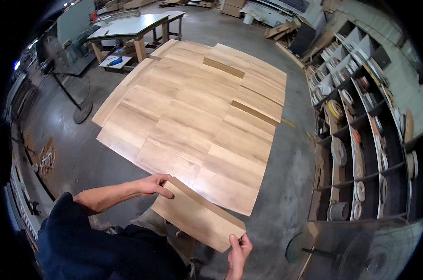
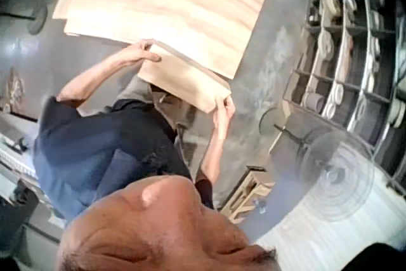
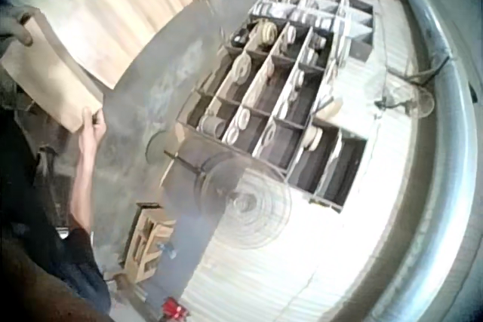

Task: The person organizes wood planks by picking them up from a large stack, aligning them on a table surface, and periodically moving them to a white worktable to arrange them into groups.

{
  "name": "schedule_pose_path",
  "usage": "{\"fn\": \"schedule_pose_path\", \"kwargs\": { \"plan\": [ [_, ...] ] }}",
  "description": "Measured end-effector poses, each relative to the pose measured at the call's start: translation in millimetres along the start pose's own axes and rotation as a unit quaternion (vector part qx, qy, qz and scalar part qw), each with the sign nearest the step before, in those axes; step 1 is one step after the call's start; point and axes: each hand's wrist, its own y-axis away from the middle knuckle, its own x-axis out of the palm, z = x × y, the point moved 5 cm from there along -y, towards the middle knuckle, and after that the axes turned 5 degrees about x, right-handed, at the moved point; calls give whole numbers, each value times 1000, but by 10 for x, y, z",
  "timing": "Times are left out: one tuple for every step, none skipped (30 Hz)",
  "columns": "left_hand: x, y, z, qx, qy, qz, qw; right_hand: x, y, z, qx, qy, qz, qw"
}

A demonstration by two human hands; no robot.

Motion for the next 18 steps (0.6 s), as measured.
{"fn": "schedule_pose_path", "kwargs": {
  "plan": [
    [-79,43,-11,-20,-4,-26,999,71,-181,59,6,11,26,1000],
    [-123,89,-62,-17,1,-31,999,129,-363,90,8,16,32,999],
    [-201,131,-138,4,21,-66,998,218,-546,94,23,31,55,998],
    [-306,171,-189,23,40,-101,994,349,-700,123,40,45,79,995],
    [-454,174,-238,49,37,-121,991,485,-859,177,41,49,83,995],
    [-566,164,-308,50,40,-126,990,697,-1023,236,47,51,106,992],
    [-690,142,-426,78,78,-142,984,910,-1176,310,52,53,126,989],
    [-823,118,-522,105,116,-157,975,1104,-1332,389,54,56,126,989],
    [-1025,75,-575,109,125,-169,971,1359,-1493,496,42,40,152,987],
    [-1156,1,-712,108,124,-164,973,1596,-1649,593,28,23,173,984],
    [-1285,-70,-882,118,133,-171,969,1793,-1808,667,25,22,167,985],
    [-1457,-137,-1035,127,140,-179,965,2018,-1974,733,14,13,168,986],
    [-1649,-225,-1103,133,146,-188,962,2196,-2120,761,4,7,167,986],
    [-1830,-324,-1208,128,147,-183,964,2336,-2260,764,5,6,160,987],
    [-2011,-423,-1340,124,152,-191,962,2483,-2383,716,59,-44,190,979],
    [-2192,-537,-1456,119,158,-198,960,2618,-2489,644,112,-95,218,965],
    [-2372,-660,-1549,117,145,-212,959,2695,-2593,491,156,-156,254,942],
    [-2527,-814,-1612,113,145,-207,961,2759,-2757,349,155,-157,248,943]
  ]
}}
